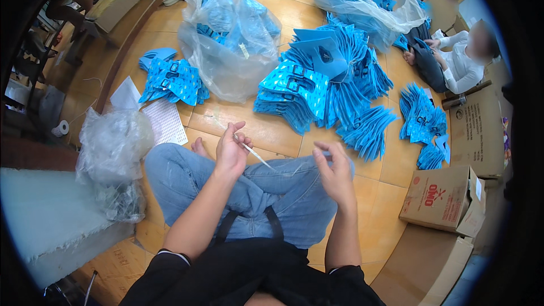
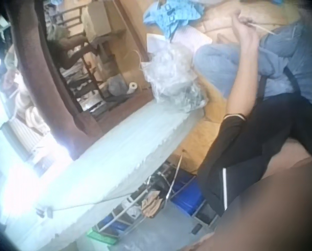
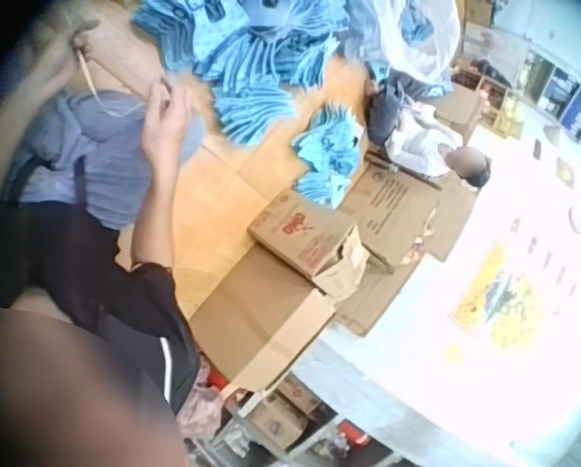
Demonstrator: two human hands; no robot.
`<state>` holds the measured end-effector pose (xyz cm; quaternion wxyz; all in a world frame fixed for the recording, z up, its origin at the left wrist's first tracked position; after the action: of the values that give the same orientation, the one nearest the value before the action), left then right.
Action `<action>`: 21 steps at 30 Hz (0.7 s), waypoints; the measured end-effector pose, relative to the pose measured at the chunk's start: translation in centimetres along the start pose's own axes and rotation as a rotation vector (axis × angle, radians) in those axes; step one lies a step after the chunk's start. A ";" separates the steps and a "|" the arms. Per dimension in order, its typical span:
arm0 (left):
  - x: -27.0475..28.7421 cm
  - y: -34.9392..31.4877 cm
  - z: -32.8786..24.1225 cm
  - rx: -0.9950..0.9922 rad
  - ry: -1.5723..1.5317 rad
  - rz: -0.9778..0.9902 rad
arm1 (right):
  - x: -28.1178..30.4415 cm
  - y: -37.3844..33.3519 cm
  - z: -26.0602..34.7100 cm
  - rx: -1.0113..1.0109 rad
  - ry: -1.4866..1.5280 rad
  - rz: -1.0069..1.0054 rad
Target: The person sits on the floor and repeatedly picks up blue face masks, aligns them into stacks, and ties them with white string. The person handles the masks one at a time, forms neat bundles, and places the tied stacks aside.
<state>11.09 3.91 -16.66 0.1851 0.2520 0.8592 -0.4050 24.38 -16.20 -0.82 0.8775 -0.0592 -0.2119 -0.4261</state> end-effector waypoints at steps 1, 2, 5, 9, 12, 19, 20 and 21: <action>0.3 1.4 1.3 0.050 -0.044 -0.001 | 0.4 1.0 0.3 0.033 -0.002 -0.036; 0.5 2.9 2.6 0.096 -0.091 -0.003 | 0.6 2.2 0.8 0.105 -0.044 -0.063; 0.7 6.8 6.6 0.269 -0.117 0.003 | 0.9 6.8 2.0 0.318 -0.167 -0.143; 0.4 10.0 10.7 0.397 0.021 -0.101 | -2.8 13.0 0.5 0.396 -0.239 -0.010; -1.9 11.7 12.4 0.384 0.079 -0.026 | -5.7 15.6 -2.8 0.281 -0.318 0.113; -2.6 14.7 13.3 0.265 0.150 0.065 | -8.1 18.2 -9.6 -0.174 -0.312 0.338; -2.2 14.8 13.4 0.278 0.204 0.034 | -8.3 18.4 -10.1 -0.231 -0.340 0.384; -2.5 14.9 13.1 0.240 0.216 0.056 | -8.4 18.4 -10.7 -0.289 -0.365 0.430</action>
<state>23.29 0.97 -32.31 0.0711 0.3382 0.8121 -0.4701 37.40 -1.56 -12.60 0.8774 -0.3024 -0.2856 -0.2388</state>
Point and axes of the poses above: each hand's wrist, its own y-axis towards the middle knuckle, its own x-axis out of the back of the hand, z = x × y, the point moved 9 cm from there along y, towards the middle knuckle, and after that the axes turned 9 degrees about y, right-handed, at the moved point
